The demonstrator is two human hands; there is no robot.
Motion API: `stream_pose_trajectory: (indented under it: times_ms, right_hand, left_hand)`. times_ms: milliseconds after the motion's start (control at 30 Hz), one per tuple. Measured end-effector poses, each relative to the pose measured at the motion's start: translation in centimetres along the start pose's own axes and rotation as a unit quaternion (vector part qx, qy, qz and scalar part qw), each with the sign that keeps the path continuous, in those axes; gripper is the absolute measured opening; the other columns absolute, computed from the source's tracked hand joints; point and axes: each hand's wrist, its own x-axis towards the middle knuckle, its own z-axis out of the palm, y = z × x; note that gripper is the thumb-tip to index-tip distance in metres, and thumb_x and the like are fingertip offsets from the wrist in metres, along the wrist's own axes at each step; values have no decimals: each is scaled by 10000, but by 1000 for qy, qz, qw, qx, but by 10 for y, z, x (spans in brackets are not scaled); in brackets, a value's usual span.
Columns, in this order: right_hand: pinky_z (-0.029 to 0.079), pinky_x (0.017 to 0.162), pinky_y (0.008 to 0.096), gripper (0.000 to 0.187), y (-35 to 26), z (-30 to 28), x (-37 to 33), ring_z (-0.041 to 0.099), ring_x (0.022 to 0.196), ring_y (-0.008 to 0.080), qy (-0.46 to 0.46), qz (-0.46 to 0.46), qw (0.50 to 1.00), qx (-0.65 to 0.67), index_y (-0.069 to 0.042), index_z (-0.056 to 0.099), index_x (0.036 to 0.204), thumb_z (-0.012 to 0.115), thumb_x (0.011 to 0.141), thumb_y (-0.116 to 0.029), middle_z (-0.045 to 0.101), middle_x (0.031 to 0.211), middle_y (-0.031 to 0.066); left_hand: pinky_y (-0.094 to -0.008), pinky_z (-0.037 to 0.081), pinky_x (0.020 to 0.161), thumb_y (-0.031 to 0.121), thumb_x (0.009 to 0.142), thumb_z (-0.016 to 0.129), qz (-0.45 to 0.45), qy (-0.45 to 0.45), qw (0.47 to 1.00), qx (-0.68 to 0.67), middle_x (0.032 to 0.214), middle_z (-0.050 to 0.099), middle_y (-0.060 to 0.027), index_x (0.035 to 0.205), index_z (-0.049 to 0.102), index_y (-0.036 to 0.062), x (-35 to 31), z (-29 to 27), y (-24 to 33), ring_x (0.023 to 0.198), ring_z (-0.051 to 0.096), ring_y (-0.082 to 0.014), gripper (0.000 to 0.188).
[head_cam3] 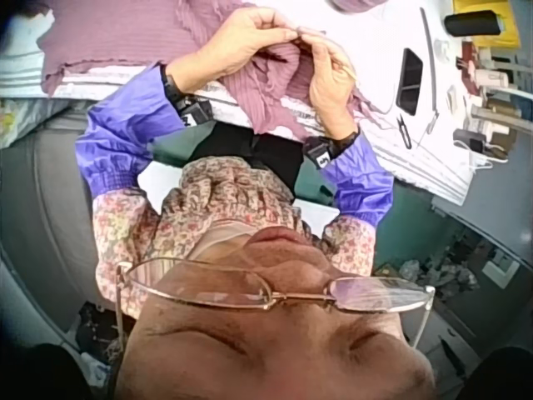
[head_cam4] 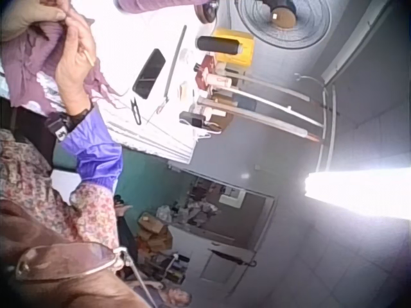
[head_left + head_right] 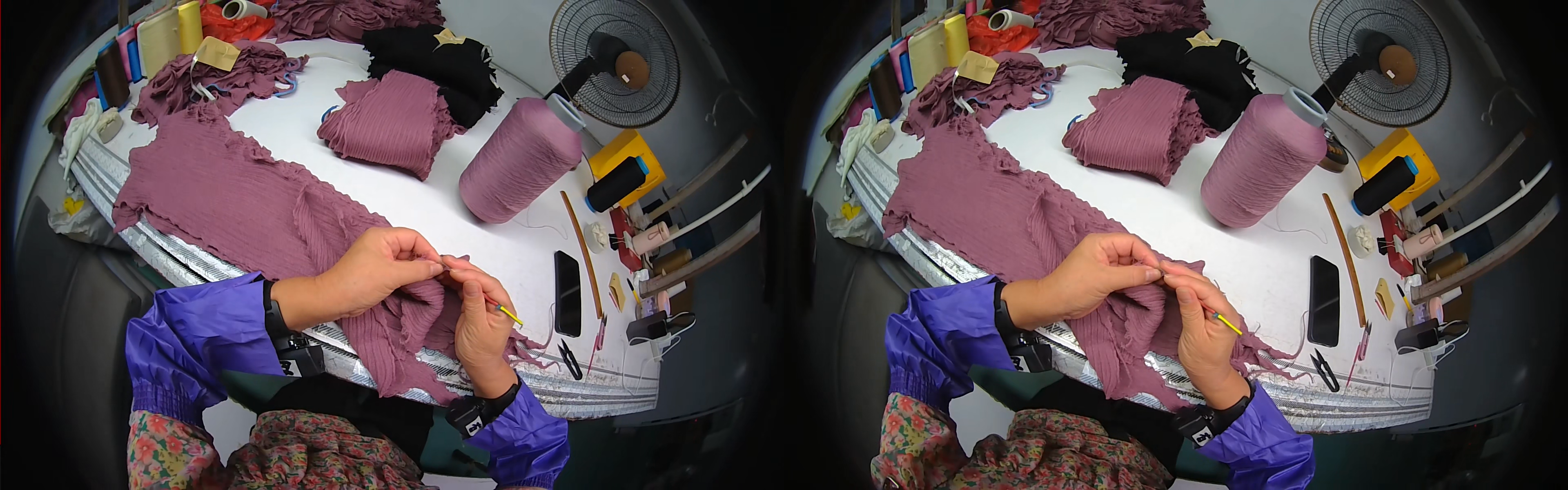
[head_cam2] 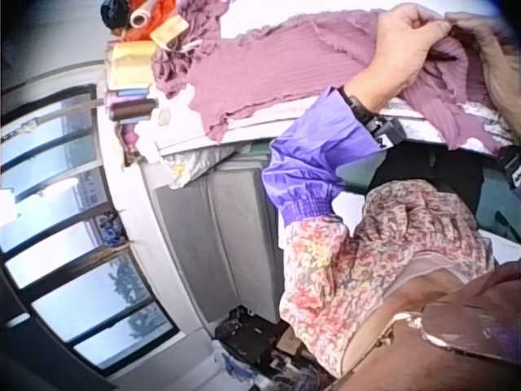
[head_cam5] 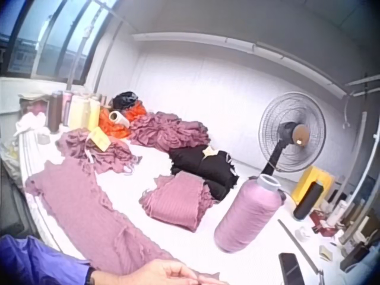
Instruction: Using a small hook tool to finish or repair seams and threads on a purple pleated garment.
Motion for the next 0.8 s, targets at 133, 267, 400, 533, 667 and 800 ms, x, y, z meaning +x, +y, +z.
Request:
stream_pose_trajectory:
  times_ms: [133,267,400,533,667,800]
  right_hand:
    - [418,827,276,155,-3,2,0,543,920,186,4,-6,1000,-4,33,574,910,468,858,-68,576,985,148]
    - [417,830,277,156,-3,2,0,544,920,191,5,-14,1000,-5,33,575,910,468,857,-68,575,986,149]
    - [417,829,276,154,-1,1,0,546,918,193,3,-8,1000,-1,33,576,907,471,854,-66,576,987,150]
    - [415,860,312,168,-3,0,1,540,939,217,-12,-20,999,-38,43,550,900,463,864,-96,566,991,174]
    - [417,856,304,161,-4,0,2,543,933,212,-18,-28,998,-51,41,555,897,464,862,-87,569,991,167]
    - [417,820,277,136,-4,0,2,550,911,196,-5,-21,999,-38,28,584,898,483,840,-42,585,965,143]
  left_hand:
    - [-189,431,707,11,797,544,7,1,1000,10,868,568,-40,879,546,0,1,-1,-2,802,534,-77,83]
    - [-191,429,723,13,797,546,5,6,1000,15,874,570,-41,883,547,-1,0,1,-1,813,536,-79,86]
    - [-191,429,730,13,797,546,12,6,1000,11,878,571,-43,887,548,-1,0,1,-2,816,537,-80,91]
    - [-194,431,730,14,797,546,8,8,1000,13,879,573,-46,892,549,-4,0,1,-1,819,536,-81,97]
    - [-197,432,732,14,797,545,6,10,1000,17,876,576,-49,887,552,-7,0,0,-1,816,537,-81,92]
    - [-198,433,732,15,798,543,7,8,1000,20,871,577,-50,882,554,-7,0,1,0,814,538,-82,88]
